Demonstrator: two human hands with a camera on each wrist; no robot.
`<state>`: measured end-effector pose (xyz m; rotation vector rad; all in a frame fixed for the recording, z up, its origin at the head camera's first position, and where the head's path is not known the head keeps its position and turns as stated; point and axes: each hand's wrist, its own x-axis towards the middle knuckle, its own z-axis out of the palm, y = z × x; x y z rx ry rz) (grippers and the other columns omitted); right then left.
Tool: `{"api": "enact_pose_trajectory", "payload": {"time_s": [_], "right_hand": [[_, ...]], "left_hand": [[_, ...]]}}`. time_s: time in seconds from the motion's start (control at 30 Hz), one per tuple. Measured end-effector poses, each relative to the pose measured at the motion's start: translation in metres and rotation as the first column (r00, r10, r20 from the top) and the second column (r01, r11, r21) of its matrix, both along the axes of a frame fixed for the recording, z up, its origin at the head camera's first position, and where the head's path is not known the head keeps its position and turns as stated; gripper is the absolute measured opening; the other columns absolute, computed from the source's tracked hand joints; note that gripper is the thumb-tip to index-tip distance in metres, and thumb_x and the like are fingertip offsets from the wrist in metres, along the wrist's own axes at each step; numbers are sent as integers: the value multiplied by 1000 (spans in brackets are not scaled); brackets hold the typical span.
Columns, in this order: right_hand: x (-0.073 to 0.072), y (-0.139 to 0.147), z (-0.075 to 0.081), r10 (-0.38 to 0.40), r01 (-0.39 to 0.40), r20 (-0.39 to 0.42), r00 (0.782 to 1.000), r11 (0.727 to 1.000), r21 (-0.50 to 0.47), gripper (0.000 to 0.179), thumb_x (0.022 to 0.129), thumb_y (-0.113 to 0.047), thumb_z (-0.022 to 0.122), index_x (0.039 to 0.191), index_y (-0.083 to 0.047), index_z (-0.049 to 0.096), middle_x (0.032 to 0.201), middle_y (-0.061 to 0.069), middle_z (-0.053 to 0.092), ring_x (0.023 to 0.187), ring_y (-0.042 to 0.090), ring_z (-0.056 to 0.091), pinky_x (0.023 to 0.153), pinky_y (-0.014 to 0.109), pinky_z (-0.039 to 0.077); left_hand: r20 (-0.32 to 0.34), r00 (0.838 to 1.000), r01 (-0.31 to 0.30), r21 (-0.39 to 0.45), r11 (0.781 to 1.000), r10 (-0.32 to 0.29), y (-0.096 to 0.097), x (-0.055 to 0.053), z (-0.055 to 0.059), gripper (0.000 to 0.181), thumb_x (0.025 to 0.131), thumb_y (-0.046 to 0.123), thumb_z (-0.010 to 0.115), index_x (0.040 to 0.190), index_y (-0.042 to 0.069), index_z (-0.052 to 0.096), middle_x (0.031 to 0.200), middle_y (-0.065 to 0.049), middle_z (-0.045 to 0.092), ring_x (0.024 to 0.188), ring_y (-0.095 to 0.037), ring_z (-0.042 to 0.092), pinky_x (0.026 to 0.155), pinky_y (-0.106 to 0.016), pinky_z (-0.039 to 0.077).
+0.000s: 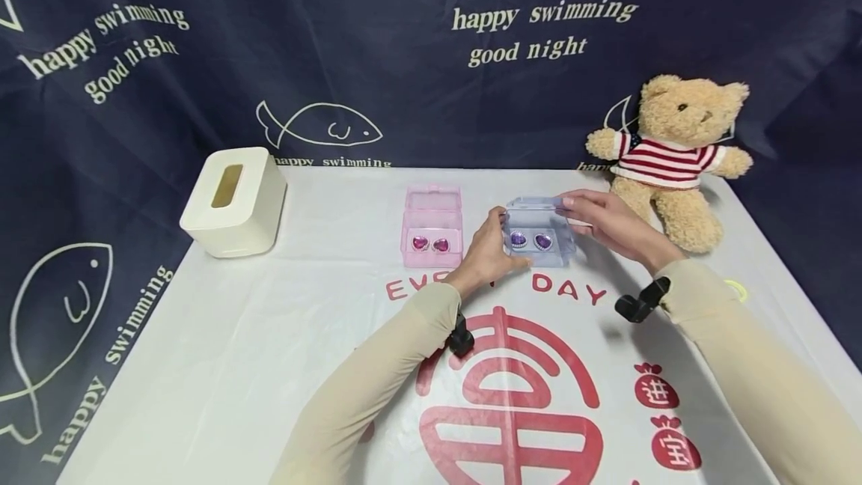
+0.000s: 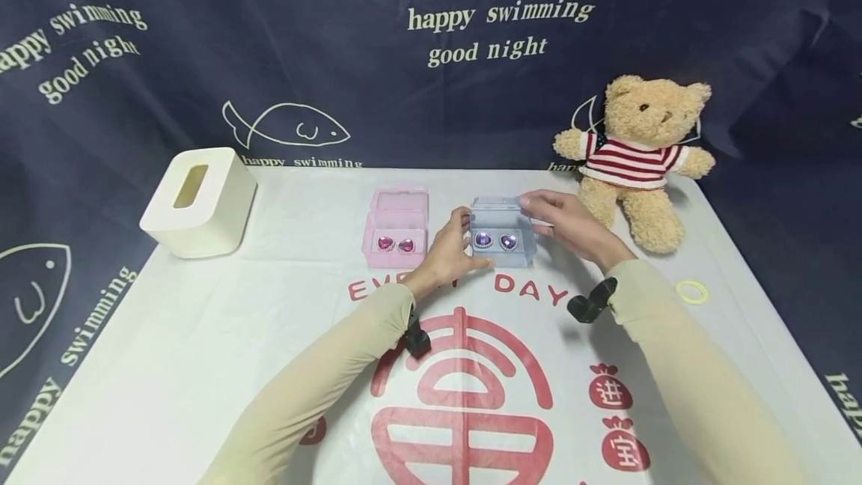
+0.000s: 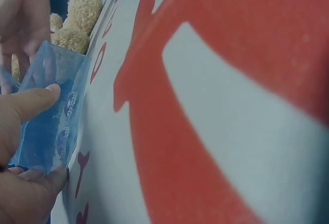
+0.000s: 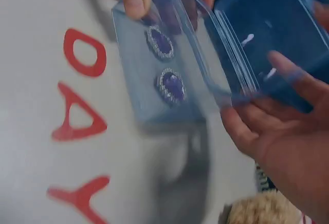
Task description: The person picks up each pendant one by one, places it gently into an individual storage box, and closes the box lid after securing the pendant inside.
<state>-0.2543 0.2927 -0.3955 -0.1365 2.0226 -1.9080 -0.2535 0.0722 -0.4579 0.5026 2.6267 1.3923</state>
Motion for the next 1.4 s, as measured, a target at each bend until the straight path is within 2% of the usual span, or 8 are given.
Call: {"api": "enact_pose_trajectory", "payload": {"time_s": [0.17,0.27,0.43,0.7,1.1,1.2,1.33,1.4], "right_hand": [[7,10,-12,78,-40,-108,991,947,318,54,92,-17,66,139,0,45,140,6,52,119,11,57,90,14,51],[9,10,-19,86,-16,-152,985,910,414,59,86,-12,73,138,-1,47,155,12,35,138,24,42,100,18,46],[13,6,-29,79,-7,-179,981,928,374,68,79,-3,78,138,3,44,161,13,22,146,35,24,117,41,26],[24,-2,-36,-13,107,-244,970,921,376,54,92,-20,67,138,2,47,159,13,25,146,30,25,115,23,29],[26,-11,-36,-54,175,-307,950,907,382,48,93,-13,64,136,4,49,157,17,28,144,36,29,116,32,31],[24,-20,-30,-112,278,-397,911,878,389,44,94,-11,62,134,3,51,154,19,34,140,36,36,111,38,37],[20,-45,-14,-208,434,-560,802,848,305,38,92,-2,60,130,3,56,146,18,46,134,33,46,104,33,47],[17,-63,-5,-239,457,-593,769,854,247,37,91,1,59,128,3,58,141,18,52,131,31,50,101,28,49]], "left_hand": [[26,1000,7,51,999,-9,-2,0,2,94,71,34,85,143,9,29,136,-8,51,121,-20,54,104,-31,46],[56,998,9,92,996,-14,-2,0,1,90,77,46,77,144,10,30,137,-7,51,123,-19,53,104,-34,46],[41,999,14,110,994,-19,-2,0,0,77,87,47,66,143,7,32,135,-9,52,123,-20,53,106,-35,45],[6,1000,26,83,996,-26,-1,2,0,71,88,36,68,141,4,33,135,-12,52,123,-21,53,105,-32,45],[20,999,-40,103,994,38,-1,8,4,81,86,36,71,147,4,28,143,-13,46,132,-25,48,111,-37,41],[-47,996,-74,127,989,80,-4,14,14,86,85,38,72,150,6,26,151,-12,38,135,-28,46,112,-35,40],[-155,984,-45,247,968,85,-21,20,39,81,83,29,76,147,7,32,151,-11,37,133,-27,49,107,-28,44],[-216,972,-40,254,966,97,-38,21,51,78,82,25,77,146,8,35,150,-10,39,135,-25,46,109,-27,41]]}}
